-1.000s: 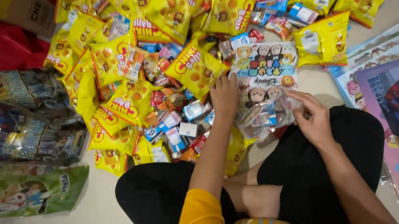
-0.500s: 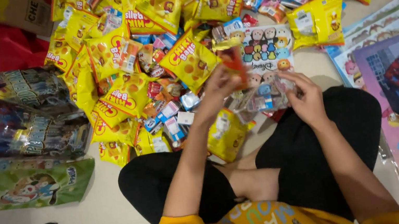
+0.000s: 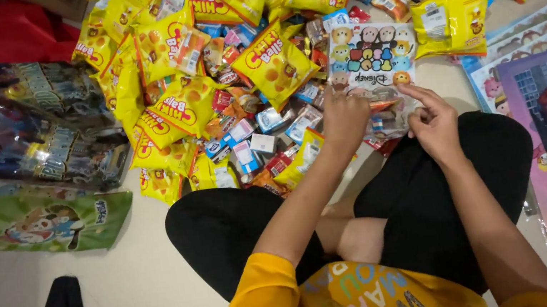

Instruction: The person is sitting on the floor, picking up individual snack bags and small gift items like stickers, and placing them into larger decorative plastic bags to create snack packs.

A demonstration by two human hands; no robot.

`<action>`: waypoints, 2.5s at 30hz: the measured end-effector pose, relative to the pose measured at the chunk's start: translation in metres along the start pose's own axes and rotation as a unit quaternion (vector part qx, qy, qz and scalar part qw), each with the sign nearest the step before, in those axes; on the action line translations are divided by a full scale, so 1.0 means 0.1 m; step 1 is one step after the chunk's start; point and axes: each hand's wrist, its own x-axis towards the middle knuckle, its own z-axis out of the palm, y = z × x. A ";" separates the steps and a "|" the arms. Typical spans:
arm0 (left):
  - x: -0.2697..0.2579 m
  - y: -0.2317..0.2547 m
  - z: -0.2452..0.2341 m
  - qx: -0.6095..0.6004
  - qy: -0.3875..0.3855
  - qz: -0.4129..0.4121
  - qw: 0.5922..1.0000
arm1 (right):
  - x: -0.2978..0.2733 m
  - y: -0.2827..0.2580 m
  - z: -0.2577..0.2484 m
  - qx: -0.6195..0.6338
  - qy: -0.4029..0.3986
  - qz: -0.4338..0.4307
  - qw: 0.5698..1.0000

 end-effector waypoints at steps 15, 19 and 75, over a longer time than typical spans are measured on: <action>-0.52 -1.11 -0.45 -0.435 -0.145 -0.217 0.862 | 0.01 0.07 0.01 0.016 -0.013 -0.007 1.000; -0.99 -1.72 -0.83 -0.282 -0.282 -0.277 0.874 | 0.01 0.05 0.03 0.006 -0.018 -0.002 1.000; -1.86 -1.76 -1.02 -0.405 -0.222 -0.499 0.733 | -0.09 -0.19 0.05 -0.067 -0.065 -0.033 0.995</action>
